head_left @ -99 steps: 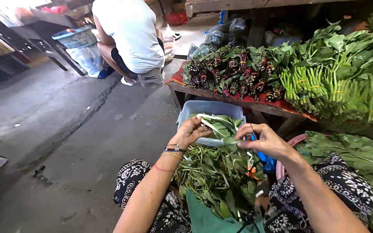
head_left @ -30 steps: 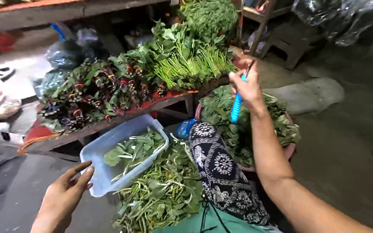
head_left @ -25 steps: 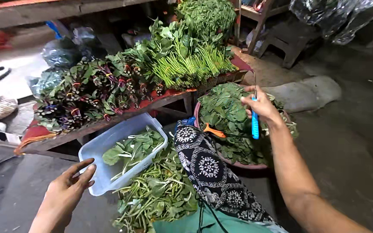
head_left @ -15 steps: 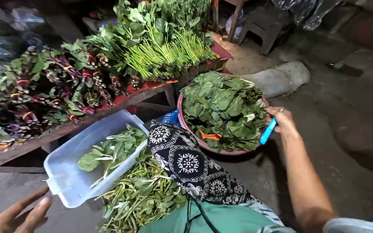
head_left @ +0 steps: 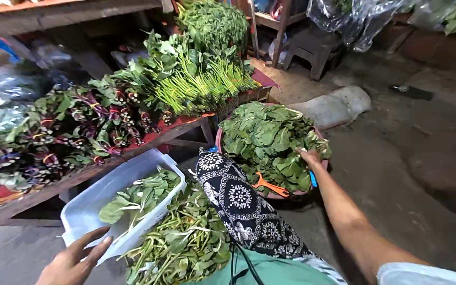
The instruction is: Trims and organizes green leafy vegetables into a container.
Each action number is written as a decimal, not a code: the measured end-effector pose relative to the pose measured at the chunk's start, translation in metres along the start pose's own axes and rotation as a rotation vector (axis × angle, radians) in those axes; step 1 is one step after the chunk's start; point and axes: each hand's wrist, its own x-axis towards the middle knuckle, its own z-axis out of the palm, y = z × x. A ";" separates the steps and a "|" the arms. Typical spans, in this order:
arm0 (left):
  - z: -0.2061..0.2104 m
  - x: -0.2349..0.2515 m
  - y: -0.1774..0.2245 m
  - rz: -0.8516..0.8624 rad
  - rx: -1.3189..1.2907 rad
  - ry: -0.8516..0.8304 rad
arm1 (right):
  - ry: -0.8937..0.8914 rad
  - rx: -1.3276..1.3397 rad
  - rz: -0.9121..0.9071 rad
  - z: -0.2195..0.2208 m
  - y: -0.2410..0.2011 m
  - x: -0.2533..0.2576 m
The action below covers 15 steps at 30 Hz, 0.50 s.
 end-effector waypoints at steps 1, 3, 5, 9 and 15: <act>0.002 0.002 -0.002 0.004 0.012 -0.004 | 0.016 -0.037 -0.010 0.008 -0.003 0.004; 0.004 0.003 -0.003 0.009 0.026 -0.001 | 0.062 -0.073 -0.041 0.010 -0.012 -0.002; 0.004 0.004 -0.003 0.004 0.042 0.011 | 0.124 -0.075 -0.130 0.001 -0.028 -0.025; 0.005 0.005 0.006 0.000 0.071 0.025 | 0.146 0.043 -0.520 -0.028 -0.076 -0.072; 0.006 -0.001 0.044 0.164 0.138 0.063 | -0.171 0.246 -1.313 -0.015 -0.195 -0.158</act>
